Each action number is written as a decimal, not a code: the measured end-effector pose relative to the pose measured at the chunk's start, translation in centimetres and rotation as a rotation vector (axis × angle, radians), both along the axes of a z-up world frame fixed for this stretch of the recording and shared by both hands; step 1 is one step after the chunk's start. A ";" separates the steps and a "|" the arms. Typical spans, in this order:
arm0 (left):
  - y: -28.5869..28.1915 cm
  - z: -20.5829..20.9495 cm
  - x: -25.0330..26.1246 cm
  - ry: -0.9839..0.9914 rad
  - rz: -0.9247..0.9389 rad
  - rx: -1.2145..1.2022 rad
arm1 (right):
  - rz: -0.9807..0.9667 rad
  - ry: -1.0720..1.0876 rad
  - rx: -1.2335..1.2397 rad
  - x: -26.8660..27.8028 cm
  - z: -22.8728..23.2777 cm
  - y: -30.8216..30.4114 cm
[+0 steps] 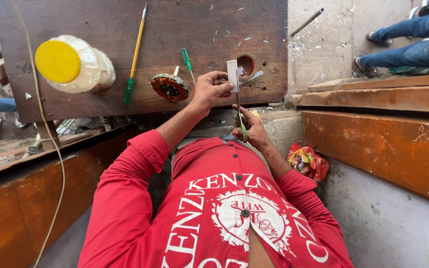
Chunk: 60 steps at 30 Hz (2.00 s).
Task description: The person works on a small cylindrical electrical component, cutting strips of white tape with scissors and wrapping them around the component. They use a green screwdriver to adjust parts of the component and continue taping and manipulating it throughout the clip.
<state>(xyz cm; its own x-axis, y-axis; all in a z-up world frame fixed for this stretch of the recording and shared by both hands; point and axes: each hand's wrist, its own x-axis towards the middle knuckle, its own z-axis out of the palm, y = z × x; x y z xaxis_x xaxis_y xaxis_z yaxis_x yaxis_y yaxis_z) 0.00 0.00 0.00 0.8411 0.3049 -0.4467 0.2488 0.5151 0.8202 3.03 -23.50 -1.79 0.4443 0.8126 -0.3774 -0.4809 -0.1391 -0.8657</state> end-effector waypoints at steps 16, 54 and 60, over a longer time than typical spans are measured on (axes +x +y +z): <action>-0.3 0.9 0.4 0.019 -0.061 0.013 | -0.086 0.011 -0.003 -0.8 0.0 -0.3; -1.0 3.2 -0.9 -0.001 -0.156 -0.006 | -0.170 -0.396 -0.096 -2.6 2.1 0.6; -2.0 4.3 -2.3 -0.161 -0.540 0.528 | -0.345 -0.140 -0.107 0.3 3.4 0.1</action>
